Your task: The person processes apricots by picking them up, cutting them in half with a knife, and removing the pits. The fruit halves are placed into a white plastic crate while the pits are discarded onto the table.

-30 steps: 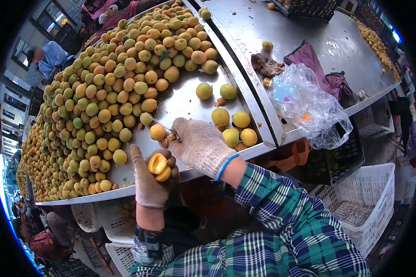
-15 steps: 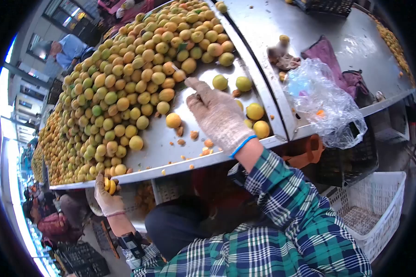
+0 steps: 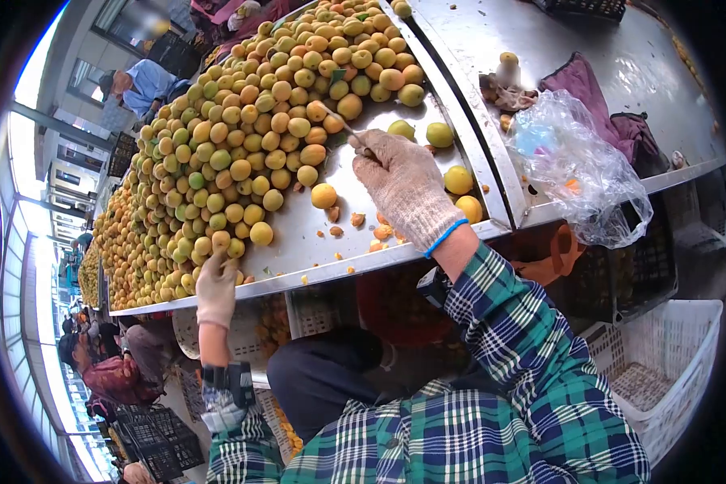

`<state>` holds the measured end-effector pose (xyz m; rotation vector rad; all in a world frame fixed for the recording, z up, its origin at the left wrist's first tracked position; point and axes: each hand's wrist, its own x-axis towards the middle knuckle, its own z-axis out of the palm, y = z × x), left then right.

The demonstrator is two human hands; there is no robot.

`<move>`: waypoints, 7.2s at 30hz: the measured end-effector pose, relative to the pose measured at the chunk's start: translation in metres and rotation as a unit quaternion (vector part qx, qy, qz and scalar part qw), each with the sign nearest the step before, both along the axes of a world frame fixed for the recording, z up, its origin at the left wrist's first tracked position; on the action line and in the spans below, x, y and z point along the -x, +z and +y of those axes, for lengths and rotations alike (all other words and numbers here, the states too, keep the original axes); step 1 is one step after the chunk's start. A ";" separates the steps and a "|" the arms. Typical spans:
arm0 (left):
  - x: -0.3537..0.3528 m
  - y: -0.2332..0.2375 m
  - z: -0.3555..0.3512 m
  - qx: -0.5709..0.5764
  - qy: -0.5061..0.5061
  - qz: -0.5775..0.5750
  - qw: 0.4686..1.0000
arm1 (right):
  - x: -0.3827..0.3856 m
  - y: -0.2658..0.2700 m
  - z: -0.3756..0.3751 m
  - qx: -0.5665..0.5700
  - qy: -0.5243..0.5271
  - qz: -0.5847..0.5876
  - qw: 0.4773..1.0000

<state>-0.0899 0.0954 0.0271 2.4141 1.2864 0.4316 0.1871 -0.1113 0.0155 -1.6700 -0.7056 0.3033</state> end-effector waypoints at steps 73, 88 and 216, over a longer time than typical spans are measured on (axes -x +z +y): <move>-0.110 -0.043 -0.078 -0.084 -0.163 -0.285 0.941 | 0.095 -0.027 0.028 0.088 0.192 0.088 0.973; -0.111 -0.031 -0.079 0.540 0.057 -0.539 0.644 | 0.096 -0.015 0.014 0.176 0.148 -0.083 0.970; -0.099 -0.023 -0.075 0.317 -0.101 -0.408 0.850 | 0.069 0.006 0.015 0.181 0.157 -0.075 0.968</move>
